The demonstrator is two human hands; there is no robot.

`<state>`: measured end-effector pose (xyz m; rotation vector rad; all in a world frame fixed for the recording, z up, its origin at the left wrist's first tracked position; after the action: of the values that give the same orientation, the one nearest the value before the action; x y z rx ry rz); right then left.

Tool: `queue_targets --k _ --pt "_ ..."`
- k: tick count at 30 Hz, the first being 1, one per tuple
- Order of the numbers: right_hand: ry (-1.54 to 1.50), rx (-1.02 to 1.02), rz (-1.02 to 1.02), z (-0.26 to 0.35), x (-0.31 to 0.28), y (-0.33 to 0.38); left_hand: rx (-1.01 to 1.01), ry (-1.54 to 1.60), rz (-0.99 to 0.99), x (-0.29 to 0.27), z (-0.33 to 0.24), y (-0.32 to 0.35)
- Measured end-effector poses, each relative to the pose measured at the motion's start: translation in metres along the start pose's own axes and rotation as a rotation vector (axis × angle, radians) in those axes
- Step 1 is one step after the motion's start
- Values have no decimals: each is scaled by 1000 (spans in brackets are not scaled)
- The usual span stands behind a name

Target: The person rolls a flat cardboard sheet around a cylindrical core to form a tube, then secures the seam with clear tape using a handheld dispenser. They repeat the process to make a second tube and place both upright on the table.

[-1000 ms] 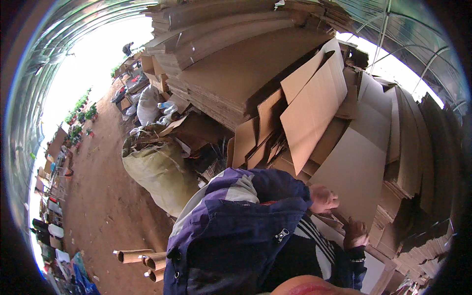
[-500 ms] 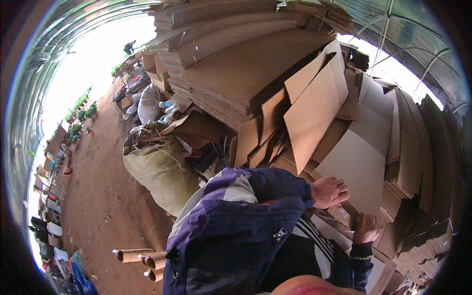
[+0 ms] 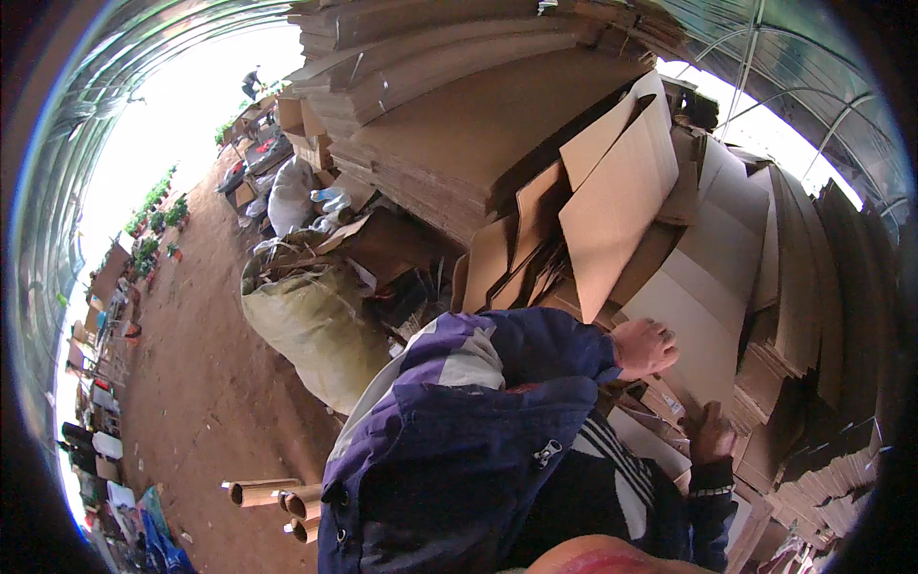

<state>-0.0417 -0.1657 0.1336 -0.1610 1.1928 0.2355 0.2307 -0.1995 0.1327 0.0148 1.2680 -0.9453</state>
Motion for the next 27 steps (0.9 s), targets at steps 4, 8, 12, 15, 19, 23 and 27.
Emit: queue_targets --k 4,8,12,15,19,23,27 --pt "468 -457 -703 0 -17 8 -59 312 357 -10 21 -1" --pt "384 -492 -602 7 -24 11 -74 247 246 -20 30 1" --pt "164 -208 -304 13 -24 6 -69 5 -2 -8 31 7" --pt "248 -322 -361 16 -25 7 -26 177 168 7 28 19" --pt "138 -210 -219 15 -27 5 -52 396 385 11 29 28" --pt "-54 28 71 13 -31 2 31 -48 -38 -9 41 20" --pt "258 -280 -414 18 -45 8 57 225 363 -18 51 17"
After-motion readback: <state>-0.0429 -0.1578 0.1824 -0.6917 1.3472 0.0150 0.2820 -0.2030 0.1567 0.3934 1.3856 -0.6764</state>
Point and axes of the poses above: each hand's wrist, its own y-axis away from the middle knuckle, its own x-axis out of the palm, z = x × y, the point moved 1 cm from there along -y, towards the middle knuckle, and after that the axes turned 13 degrees about -y, right-handed, at the moved point
